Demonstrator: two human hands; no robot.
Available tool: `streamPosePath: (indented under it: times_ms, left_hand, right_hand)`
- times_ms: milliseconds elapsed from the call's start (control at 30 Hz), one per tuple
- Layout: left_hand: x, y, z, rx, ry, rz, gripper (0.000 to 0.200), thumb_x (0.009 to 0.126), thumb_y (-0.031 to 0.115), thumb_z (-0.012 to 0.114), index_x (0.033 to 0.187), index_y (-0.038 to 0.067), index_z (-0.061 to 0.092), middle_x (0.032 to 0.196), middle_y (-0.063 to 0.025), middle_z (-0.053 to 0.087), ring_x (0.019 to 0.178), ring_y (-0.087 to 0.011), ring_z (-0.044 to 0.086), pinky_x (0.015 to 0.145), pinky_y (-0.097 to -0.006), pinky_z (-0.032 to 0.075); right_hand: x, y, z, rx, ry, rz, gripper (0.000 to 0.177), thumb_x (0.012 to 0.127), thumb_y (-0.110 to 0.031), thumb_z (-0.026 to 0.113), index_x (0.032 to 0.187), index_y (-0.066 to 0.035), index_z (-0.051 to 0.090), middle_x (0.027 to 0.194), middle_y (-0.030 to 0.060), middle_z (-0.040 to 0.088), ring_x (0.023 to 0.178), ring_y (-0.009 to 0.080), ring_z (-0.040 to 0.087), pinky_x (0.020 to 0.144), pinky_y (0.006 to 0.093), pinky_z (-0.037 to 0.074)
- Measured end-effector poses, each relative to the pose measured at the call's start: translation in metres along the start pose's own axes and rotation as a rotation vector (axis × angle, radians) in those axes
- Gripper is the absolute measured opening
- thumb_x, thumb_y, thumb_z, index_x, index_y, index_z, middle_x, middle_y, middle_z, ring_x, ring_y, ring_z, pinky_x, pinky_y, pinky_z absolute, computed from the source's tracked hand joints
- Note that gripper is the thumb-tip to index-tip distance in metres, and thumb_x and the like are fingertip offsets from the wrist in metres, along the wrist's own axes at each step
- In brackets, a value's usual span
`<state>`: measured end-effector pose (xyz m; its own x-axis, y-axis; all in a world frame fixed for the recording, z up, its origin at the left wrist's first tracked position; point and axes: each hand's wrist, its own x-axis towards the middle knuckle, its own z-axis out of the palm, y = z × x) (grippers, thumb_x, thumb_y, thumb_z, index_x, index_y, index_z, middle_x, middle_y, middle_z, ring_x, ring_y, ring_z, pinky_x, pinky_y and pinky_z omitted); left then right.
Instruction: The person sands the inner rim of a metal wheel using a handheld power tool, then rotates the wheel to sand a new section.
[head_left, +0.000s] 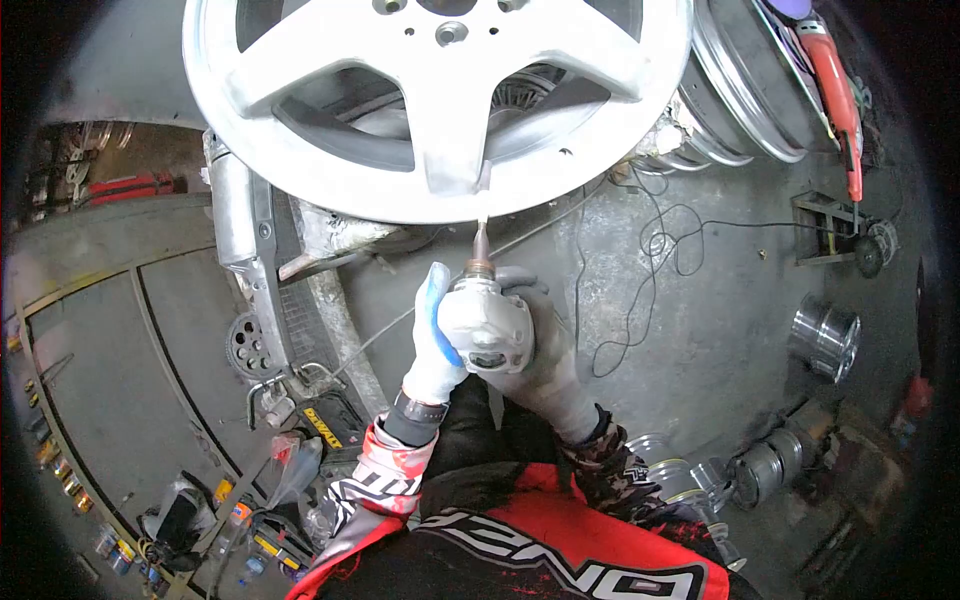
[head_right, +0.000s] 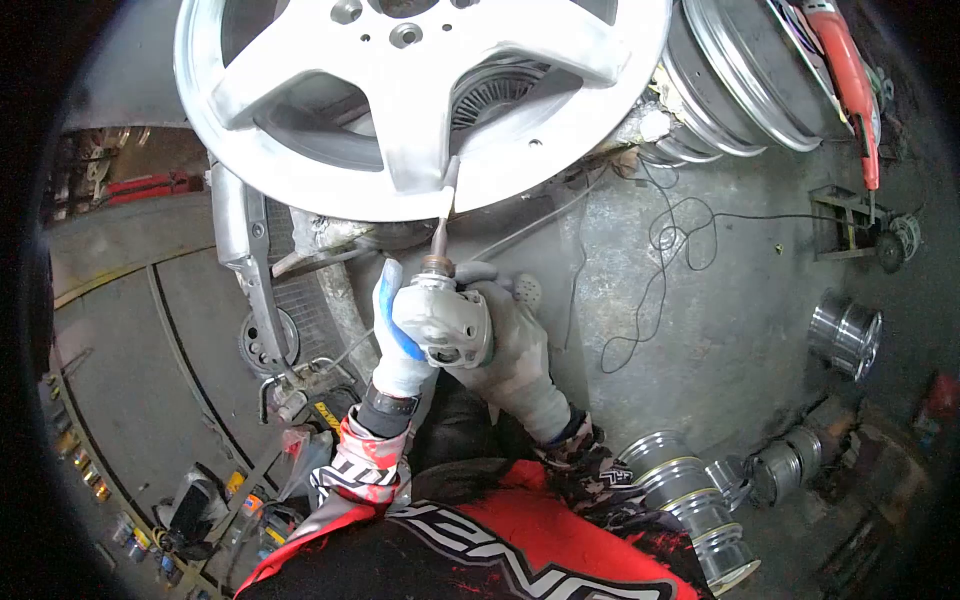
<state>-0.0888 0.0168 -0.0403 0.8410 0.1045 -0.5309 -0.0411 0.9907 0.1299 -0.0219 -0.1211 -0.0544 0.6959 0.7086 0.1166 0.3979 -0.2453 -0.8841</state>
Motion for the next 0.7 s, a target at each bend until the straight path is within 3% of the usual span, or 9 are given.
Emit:
streamPosePath:
  times_ms: [67, 133, 267, 367, 433, 567, 633, 700]
  left_hand:
    - [-0.001, 0.002, -0.005, -0.005, -0.001, -0.018, 0.110, 0.094, 0.081, 0.032, 0.142, -0.018, 0.044, 0.122, -0.0252, 0.065, 0.104, -0.0288, 0.069, 0.092, -0.0382, 0.057]
    - [0.002, -0.001, -0.027, 0.132, 0.137, 0.049, 0.110, 0.094, 0.081, 0.033, 0.142, -0.018, 0.044, 0.121, -0.0246, 0.066, 0.102, -0.0275, 0.069, 0.090, -0.0377, 0.058]
    - [0.009, -0.007, -0.049, 0.127, 0.112, 0.008, 0.111, 0.094, 0.081, 0.034, 0.141, -0.019, 0.044, 0.121, -0.0246, 0.066, 0.102, -0.0273, 0.069, 0.089, -0.0387, 0.058]
    - [0.017, -0.016, -0.048, 0.162, 0.239, 0.074, 0.111, 0.094, 0.081, 0.034, 0.141, -0.018, 0.045, 0.119, -0.0245, 0.067, 0.101, -0.0279, 0.069, 0.089, -0.0384, 0.058]
    - [0.013, -0.013, -0.031, -0.013, 0.098, 0.015, 0.080, 0.104, 0.065, 0.041, 0.133, -0.007, 0.060, 0.114, -0.0157, 0.072, 0.097, -0.0258, 0.072, 0.089, -0.0388, 0.058]
    - [0.003, -0.007, -0.017, 0.029, 0.016, 0.030, 0.081, 0.104, 0.066, 0.040, 0.134, -0.007, 0.059, 0.117, -0.0167, 0.072, 0.098, -0.0258, 0.072, 0.089, -0.0396, 0.058]
    - [-0.001, -0.010, -0.014, 0.110, 0.167, 0.144, 0.085, 0.104, 0.067, 0.037, 0.135, -0.009, 0.058, 0.118, -0.0175, 0.071, 0.100, -0.0257, 0.071, 0.090, -0.0387, 0.057]
    - [-0.002, -0.011, -0.001, 0.167, 0.241, 0.127, 0.092, 0.101, 0.072, 0.034, 0.136, -0.011, 0.056, 0.117, -0.0187, 0.070, 0.099, -0.0274, 0.071, 0.090, -0.0385, 0.057]
  right_hand:
    - [0.001, -0.004, 0.001, 0.032, 0.014, 0.021, 0.072, 0.070, -0.029, 0.093, 0.127, -0.005, 0.055, 0.108, 0.0155, 0.070, 0.095, 0.0375, 0.071, 0.084, 0.0458, 0.058]
    - [0.000, -0.006, 0.001, 0.061, 0.029, 0.049, 0.071, 0.071, -0.030, 0.093, 0.126, -0.006, 0.055, 0.108, 0.0151, 0.070, 0.095, 0.0370, 0.071, 0.084, 0.0459, 0.058]
    - [-0.001, -0.004, 0.001, 0.052, -0.026, 0.129, 0.070, 0.071, -0.030, 0.092, 0.126, -0.007, 0.055, 0.109, 0.0153, 0.070, 0.096, 0.0367, 0.071, 0.083, 0.0450, 0.058]
    - [0.002, -0.004, -0.007, -0.009, -0.018, 0.122, 0.070, 0.071, -0.029, 0.092, 0.126, -0.007, 0.055, 0.109, 0.0157, 0.070, 0.096, 0.0374, 0.071, 0.082, 0.0448, 0.058]
    - [0.005, -0.002, -0.010, -0.050, 0.004, 0.075, 0.070, 0.071, -0.028, 0.092, 0.126, -0.007, 0.055, 0.110, 0.0159, 0.070, 0.096, 0.0378, 0.072, 0.082, 0.0447, 0.058]
    - [0.004, 0.000, -0.008, 0.060, -0.027, 0.057, 0.070, 0.070, -0.025, 0.092, 0.127, -0.007, 0.055, 0.109, 0.0164, 0.070, 0.097, 0.0389, 0.071, 0.082, 0.0456, 0.058]
    - [0.005, -0.004, -0.014, 0.085, -0.050, 0.083, 0.071, 0.070, -0.024, 0.092, 0.127, -0.006, 0.055, 0.109, 0.0164, 0.070, 0.097, 0.0390, 0.071, 0.083, 0.0461, 0.058]
    - [0.004, -0.007, -0.019, 0.112, -0.091, 0.124, 0.070, 0.070, -0.023, 0.093, 0.126, -0.006, 0.055, 0.108, 0.0163, 0.070, 0.096, 0.0389, 0.072, 0.080, 0.0459, 0.058]
